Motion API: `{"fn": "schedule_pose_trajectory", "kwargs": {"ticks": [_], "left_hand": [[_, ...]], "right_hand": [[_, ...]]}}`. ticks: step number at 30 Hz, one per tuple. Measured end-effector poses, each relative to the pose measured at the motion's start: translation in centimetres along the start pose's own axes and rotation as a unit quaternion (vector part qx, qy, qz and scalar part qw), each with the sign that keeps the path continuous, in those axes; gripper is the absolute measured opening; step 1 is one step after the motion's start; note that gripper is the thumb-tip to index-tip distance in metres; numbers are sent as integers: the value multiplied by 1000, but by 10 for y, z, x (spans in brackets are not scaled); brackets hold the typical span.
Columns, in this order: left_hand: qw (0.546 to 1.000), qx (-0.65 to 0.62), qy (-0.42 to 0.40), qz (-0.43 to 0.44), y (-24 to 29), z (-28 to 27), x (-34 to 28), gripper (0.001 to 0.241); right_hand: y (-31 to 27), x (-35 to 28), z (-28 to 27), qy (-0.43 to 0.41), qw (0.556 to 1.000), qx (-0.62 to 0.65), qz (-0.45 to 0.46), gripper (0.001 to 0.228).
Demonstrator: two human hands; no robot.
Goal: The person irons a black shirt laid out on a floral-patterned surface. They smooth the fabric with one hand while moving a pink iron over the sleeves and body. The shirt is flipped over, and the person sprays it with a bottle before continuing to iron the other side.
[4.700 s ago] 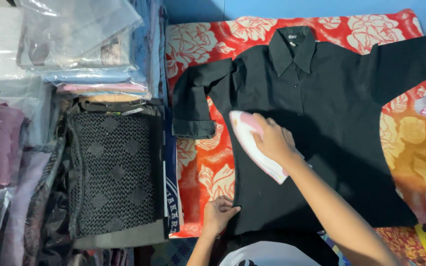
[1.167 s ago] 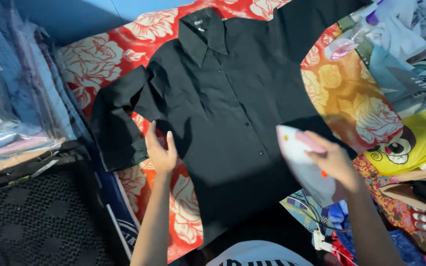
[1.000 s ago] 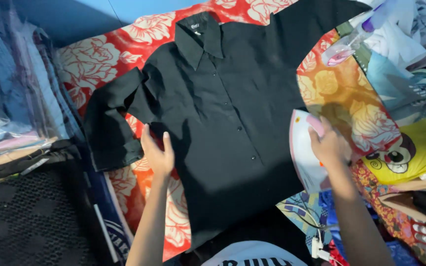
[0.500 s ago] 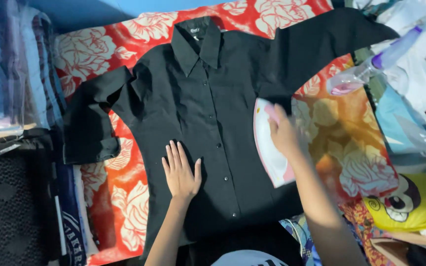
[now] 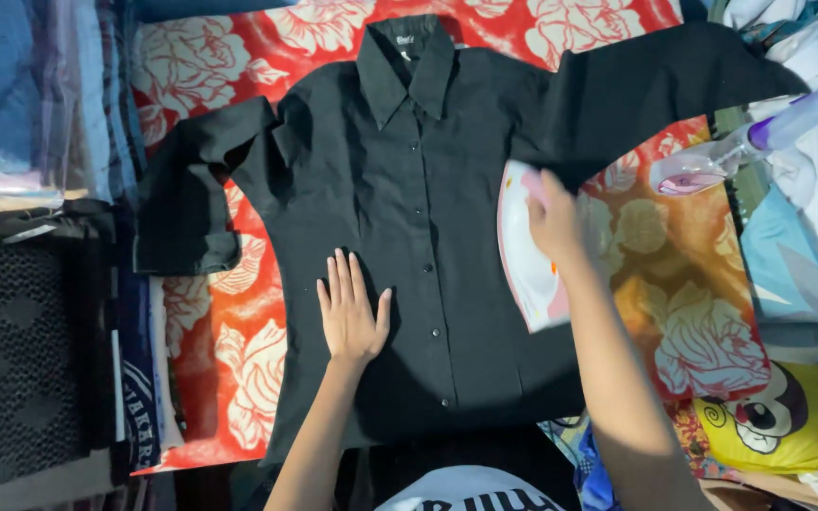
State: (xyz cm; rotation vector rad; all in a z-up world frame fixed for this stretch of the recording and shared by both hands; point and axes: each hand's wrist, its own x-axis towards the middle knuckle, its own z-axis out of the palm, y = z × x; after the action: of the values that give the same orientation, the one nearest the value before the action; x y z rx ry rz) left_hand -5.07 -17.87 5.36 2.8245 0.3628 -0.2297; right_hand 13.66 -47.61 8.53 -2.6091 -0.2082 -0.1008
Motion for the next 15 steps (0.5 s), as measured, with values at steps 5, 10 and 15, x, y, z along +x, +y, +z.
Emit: {"fn": "schedule_pose_trajectory", "kwargs": {"ticks": [5, 10, 15], "left_hand": [[1000, -10, -3, 6, 0, -6, 2, 82], [1000, -14, -6, 5, 1, -9, -1, 82], [1000, -16, -6, 9, -1, -10, 0, 82]], "right_hand": [[-32, -79, -50, -36, 995, 88, 13, 51], [16, -42, -43, -35, 976, -113, 185, 52], [-37, -50, -64, -1, 997, 35, 66, 48]]}}
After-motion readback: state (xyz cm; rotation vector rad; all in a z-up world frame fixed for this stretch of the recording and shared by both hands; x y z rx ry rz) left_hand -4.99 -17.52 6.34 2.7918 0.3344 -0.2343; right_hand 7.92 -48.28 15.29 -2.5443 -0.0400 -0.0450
